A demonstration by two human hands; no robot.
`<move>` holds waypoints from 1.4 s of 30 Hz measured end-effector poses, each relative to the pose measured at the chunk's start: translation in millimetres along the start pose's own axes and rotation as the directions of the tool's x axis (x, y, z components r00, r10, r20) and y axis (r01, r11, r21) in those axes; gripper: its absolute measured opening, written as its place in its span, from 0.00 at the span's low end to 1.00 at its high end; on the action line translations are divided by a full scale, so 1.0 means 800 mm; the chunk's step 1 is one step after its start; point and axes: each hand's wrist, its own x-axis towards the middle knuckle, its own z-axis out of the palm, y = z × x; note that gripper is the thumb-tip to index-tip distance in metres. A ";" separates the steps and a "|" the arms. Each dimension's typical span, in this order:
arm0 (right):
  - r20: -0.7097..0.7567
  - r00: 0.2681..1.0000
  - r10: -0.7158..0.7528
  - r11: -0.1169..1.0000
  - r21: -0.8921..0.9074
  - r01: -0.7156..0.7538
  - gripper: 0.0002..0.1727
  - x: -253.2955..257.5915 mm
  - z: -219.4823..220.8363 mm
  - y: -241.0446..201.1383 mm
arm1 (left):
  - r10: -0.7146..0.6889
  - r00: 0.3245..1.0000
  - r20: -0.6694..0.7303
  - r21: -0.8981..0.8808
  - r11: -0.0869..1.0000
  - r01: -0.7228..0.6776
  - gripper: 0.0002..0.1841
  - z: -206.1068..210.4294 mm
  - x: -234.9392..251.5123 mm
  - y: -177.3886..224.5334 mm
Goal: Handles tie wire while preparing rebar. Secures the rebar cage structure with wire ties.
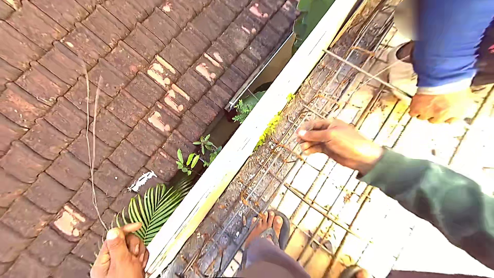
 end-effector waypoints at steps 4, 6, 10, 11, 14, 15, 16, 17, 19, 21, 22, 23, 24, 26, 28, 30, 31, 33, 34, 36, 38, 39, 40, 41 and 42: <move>-0.036 0.998 0.048 0.993 -0.104 -0.052 0.08 0.012 0.018 0.057 | 0.119 0.992 0.043 -0.090 0.989 -0.115 0.29 0.017 0.003 0.018; -0.265 0.896 0.357 0.858 -0.286 -0.426 0.12 -0.031 0.108 -0.054 | 0.136 0.989 0.059 -0.111 0.985 -0.129 0.29 0.026 -0.001 0.025; 0.090 0.976 -0.196 0.942 -0.259 0.213 0.07 0.002 0.046 0.025 | 0.149 0.986 0.071 -0.150 0.979 -0.137 0.28 0.039 -0.005 0.033; 0.139 0.965 -0.222 0.952 -0.183 0.245 0.07 0.021 0.028 0.044 | 0.144 0.985 0.092 -0.153 0.980 -0.129 0.28 0.044 -0.006 0.038; 0.161 0.973 -0.167 0.969 -0.154 0.192 0.09 0.019 0.039 0.023 | 0.096 0.972 0.213 -0.165 0.984 -0.061 0.22 0.084 -0.011 0.060; 0.193 0.965 -0.177 0.963 -0.167 0.211 0.10 0.013 0.049 0.014 | 0.079 0.964 0.255 -0.189 0.981 -0.031 0.19 0.103 -0.014 0.066; 0.235 0.952 -0.197 0.954 -0.180 0.242 0.11 0.007 0.058 0.010 | 0.061 0.952 0.301 -0.222 0.975 0.008 0.17 0.124 -0.016 0.072; 0.279 0.936 -0.214 0.942 -0.193 0.273 0.12 0.003 0.066 0.009 | 0.048 0.936 0.347 -0.257 0.965 0.046 0.18 0.144 -0.017 0.076; 0.340 0.915 -0.216 0.929 -0.217 0.300 0.14 -0.002 0.079 0.019 | 0.016 0.894 0.448 -0.304 0.943 0.136 0.28 0.180 -0.014 0.083; 0.369 0.916 -0.158 0.932 -0.249 0.261 0.15 -0.006 0.088 0.032 | 0.006 0.847 0.532 -0.331 0.922 0.201 0.34 0.208 -0.007 0.087; 0.380 0.915 -0.134 0.937 -0.253 0.242 0.15 -0.006 0.091 0.040 | 0.012 0.827 0.562 -0.319 0.926 0.203 0.36 0.217 -0.003 0.089; 0.392 0.913 -0.112 0.938 -0.262 0.228 0.14 -0.007 0.093 0.046 | 0.021 0.812 0.583 -0.299 0.935 0.191 0.37 0.222 0.002 0.091; 0.405 0.911 -0.082 0.935 -0.286 0.211 0.15 -0.007 0.094 0.051 | 0.039 0.797 0.603 -0.284 0.944 0.168 0.36 0.225 0.006 0.094; 0.460 0.888 -0.003 0.907 -0.373 0.196 0.16 -0.010 0.098 0.056 | 0.072 0.779 0.623 -0.261 0.958 0.120 0.27 0.226 0.015 0.105; 0.512 0.855 0.080 0.866 -0.461 0.194 0.17 -0.013 0.101 0.055 | 0.047 0.804 0.593 -0.208 0.973 0.096 0.12 0.224 0.022 0.114; 0.534 0.838 0.112 0.831 -0.513 0.216 0.17 -0.013 0.102 0.050 | 0.013 0.800 0.599 -0.198 0.971 0.133 0.06 0.218 0.029 0.117; 0.547 0.827 0.129 0.818 -0.531 0.223 0.17 -0.012 0.102 0.047 | 0.000 0.790 0.613 -0.209 0.964 0.162 0.05 0.214 0.033 0.116; 0.594 0.785 0.179 0.829 -0.521 0.205 0.17 -0.009 0.101 0.042 | -0.008 0.783 0.622 -0.265 0.939 0.220 0.12 0.202 0.037 0.109; 0.620 0.763 0.181 0.855 -0.482 0.189 0.16 -0.006 0.100 0.041 | 0.008 0.782 0.623 -0.309 0.921 0.236 0.18 0.197 0.036 0.105; 0.660 0.725 0.198 0.903 -0.411 0.127 0.13 0.001 0.096 0.039 | 0.054 0.791 0.609 -0.418 0.870 0.262 0.24 0.184 0.032 0.098; 0.689 0.697 0.197 0.919 -0.378 0.114 0.12 0.009 0.088 0.037 | 0.078 0.848 0.524 -0.513 0.824 0.241 0.27 0.170 0.020 0.093; 0.704 0.682 0.199 0.907 -0.395 0.144 0.13 0.014 0.085 0.035 | 0.073 0.878 0.473 -0.529 0.820 0.217 0.28 0.161 0.014 0.090; 0.713 0.671 0.202 0.886 -0.426 0.186 0.13 0.017 0.082 0.034 | 0.069 0.901 0.429 -0.526 0.829 0.188 0.28 0.150 0.008 0.086; 0.710 0.674 0.204 0.856 -0.464 0.229 0.13 0.020 0.081 0.032 | 0.059 0.922 0.383 -0.513 0.843 0.160 0.29 0.137 0.003 0.082; 0.698 0.694 0.179 0.827 -0.489 0.278 0.14 0.020 0.082 0.031 | 0.056 0.936 0.347 -0.488 0.863 0.129 0.29 0.123 -0.003 0.075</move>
